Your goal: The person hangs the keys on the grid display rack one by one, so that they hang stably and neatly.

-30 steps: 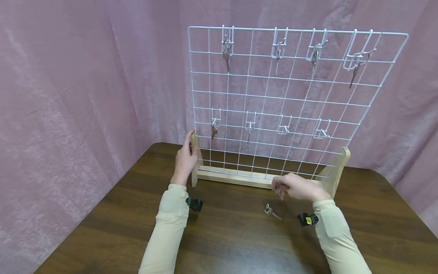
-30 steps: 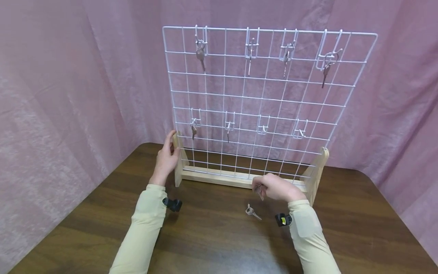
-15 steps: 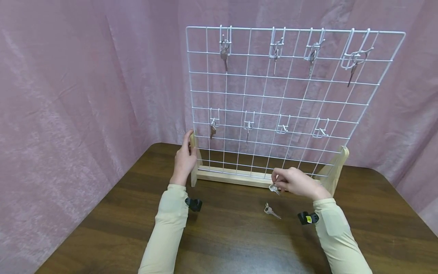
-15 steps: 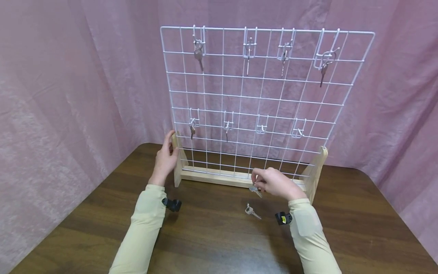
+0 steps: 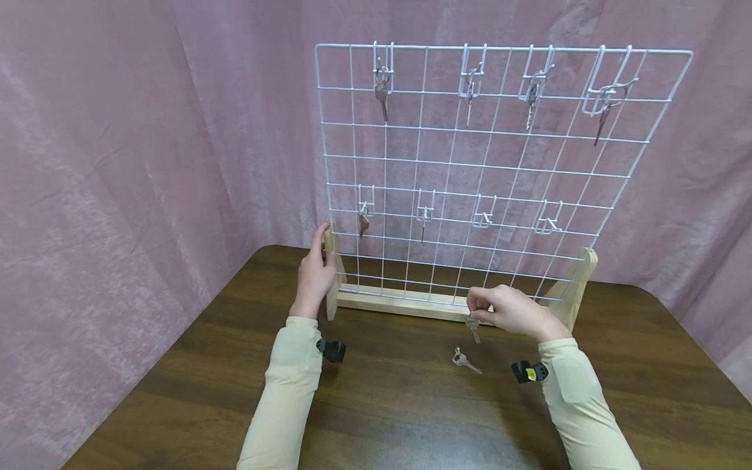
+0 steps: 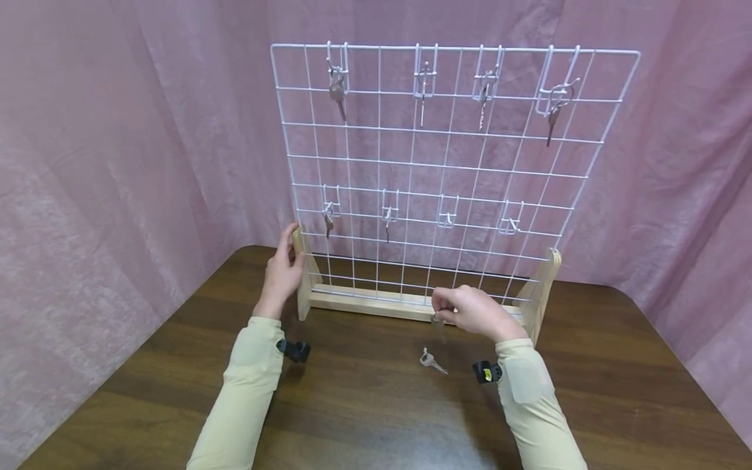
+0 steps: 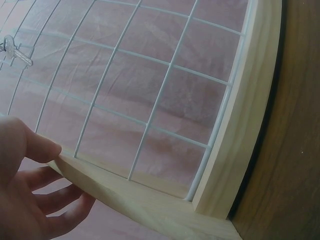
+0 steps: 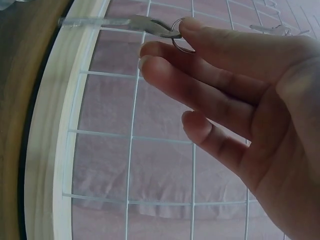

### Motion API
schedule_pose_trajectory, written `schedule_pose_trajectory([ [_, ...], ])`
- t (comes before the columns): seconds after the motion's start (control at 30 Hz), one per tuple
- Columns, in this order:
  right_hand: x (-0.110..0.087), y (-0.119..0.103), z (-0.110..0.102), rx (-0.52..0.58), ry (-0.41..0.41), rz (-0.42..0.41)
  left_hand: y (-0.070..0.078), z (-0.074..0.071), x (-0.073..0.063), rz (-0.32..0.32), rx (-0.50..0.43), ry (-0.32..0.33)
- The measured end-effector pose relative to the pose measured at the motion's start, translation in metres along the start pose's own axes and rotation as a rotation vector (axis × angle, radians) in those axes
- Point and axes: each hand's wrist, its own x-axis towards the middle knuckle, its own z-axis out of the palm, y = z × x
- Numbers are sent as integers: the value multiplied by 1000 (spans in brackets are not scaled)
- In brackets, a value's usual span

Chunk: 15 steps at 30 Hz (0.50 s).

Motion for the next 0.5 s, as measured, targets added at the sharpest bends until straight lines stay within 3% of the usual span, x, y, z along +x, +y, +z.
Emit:
schedule_pose_trajectory([
  [0.5,-2,-6,-5,-152,101,71,1,0,0,11,10,12],
])
